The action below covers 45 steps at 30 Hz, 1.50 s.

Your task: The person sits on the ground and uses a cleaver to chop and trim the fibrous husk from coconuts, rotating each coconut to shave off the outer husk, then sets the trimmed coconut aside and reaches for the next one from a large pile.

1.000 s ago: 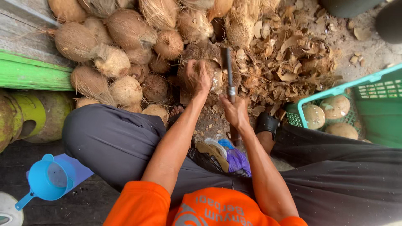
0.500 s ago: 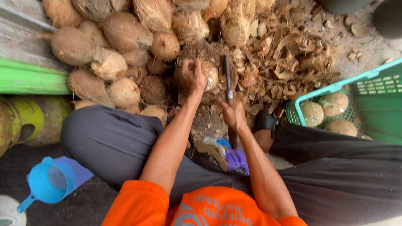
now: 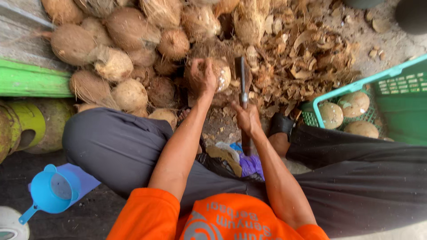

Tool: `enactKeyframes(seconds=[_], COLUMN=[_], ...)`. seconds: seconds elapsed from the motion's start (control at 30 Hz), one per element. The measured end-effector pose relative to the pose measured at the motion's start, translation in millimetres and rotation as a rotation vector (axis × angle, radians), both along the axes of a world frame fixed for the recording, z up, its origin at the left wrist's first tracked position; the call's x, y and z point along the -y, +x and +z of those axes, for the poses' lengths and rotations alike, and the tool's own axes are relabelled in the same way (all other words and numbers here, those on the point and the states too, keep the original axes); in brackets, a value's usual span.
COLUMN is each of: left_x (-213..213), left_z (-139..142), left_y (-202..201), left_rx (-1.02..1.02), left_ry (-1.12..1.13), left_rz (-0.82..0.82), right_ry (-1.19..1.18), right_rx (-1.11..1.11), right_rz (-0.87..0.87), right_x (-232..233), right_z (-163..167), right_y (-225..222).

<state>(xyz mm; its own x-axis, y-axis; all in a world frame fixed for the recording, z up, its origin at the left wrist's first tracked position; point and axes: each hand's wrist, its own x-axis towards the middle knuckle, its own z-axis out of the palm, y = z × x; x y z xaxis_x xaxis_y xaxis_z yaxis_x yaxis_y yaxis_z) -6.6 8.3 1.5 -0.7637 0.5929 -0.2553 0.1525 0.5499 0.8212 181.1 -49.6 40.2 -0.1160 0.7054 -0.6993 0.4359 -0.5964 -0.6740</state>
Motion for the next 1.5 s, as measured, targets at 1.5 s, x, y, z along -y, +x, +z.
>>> enactKeyframes(seconds=[1.5], left_x=[-22.0], left_z=[14.7], left_y=[-11.1], left_rx=[-0.186], left_ry=[0.020], left_rz=[-0.356], right_ry=[0.493], right_rx=[-0.080], right_rz=[0.001], right_x=[-8.6], right_z=[57.8], right_y=[13.0])
